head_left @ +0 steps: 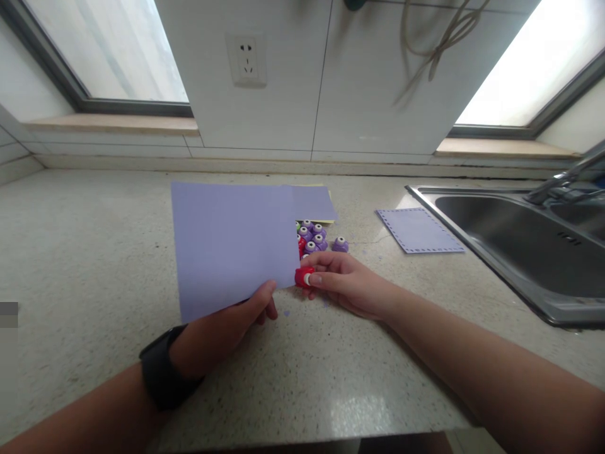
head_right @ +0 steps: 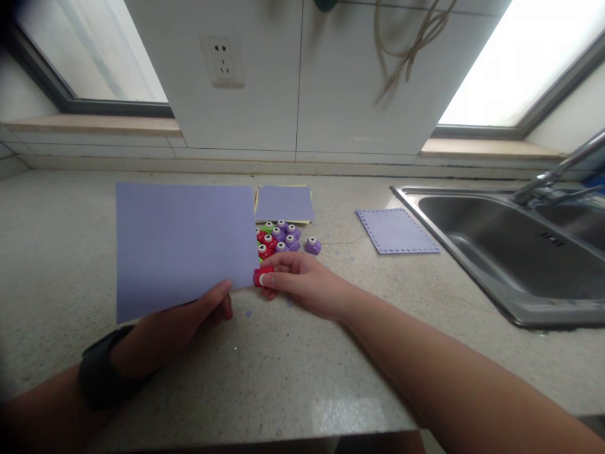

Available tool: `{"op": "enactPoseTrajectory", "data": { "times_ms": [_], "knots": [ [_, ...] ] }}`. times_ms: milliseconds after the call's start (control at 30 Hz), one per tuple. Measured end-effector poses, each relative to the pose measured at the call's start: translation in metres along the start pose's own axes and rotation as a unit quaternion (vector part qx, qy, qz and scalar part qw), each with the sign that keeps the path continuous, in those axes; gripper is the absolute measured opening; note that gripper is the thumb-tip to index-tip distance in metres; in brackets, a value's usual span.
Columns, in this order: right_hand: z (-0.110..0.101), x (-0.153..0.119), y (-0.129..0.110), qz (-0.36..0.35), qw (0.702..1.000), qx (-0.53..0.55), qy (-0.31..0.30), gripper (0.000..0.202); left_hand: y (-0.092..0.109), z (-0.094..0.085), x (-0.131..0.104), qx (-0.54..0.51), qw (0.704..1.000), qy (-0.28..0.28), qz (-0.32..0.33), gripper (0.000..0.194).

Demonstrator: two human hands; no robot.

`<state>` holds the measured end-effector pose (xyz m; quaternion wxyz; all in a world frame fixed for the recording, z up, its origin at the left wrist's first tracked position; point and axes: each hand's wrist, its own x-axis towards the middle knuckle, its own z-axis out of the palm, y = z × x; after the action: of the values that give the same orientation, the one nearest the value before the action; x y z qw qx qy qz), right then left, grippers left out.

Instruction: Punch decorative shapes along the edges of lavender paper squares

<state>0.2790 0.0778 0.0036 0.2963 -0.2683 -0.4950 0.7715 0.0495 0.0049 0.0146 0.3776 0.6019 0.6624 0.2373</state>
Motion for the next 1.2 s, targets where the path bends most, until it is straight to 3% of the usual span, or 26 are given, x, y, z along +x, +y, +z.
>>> {"op": "enactPoseTrajectory", "data": {
  "times_ms": [900, 1200],
  "knots": [
    [-0.004, 0.005, 0.005, -0.017, 0.999, -0.028, -0.035, 0.027, 0.009, -0.001, -0.001, 0.007, 1.0, 0.008, -0.021, 0.051],
    [-0.001, 0.005, 0.003, -0.016, 0.999, -0.039, -0.034, 0.027, 0.014, -0.003, -0.004, -0.002, 1.0, -0.002, 0.003, 0.051]
  ]
}}
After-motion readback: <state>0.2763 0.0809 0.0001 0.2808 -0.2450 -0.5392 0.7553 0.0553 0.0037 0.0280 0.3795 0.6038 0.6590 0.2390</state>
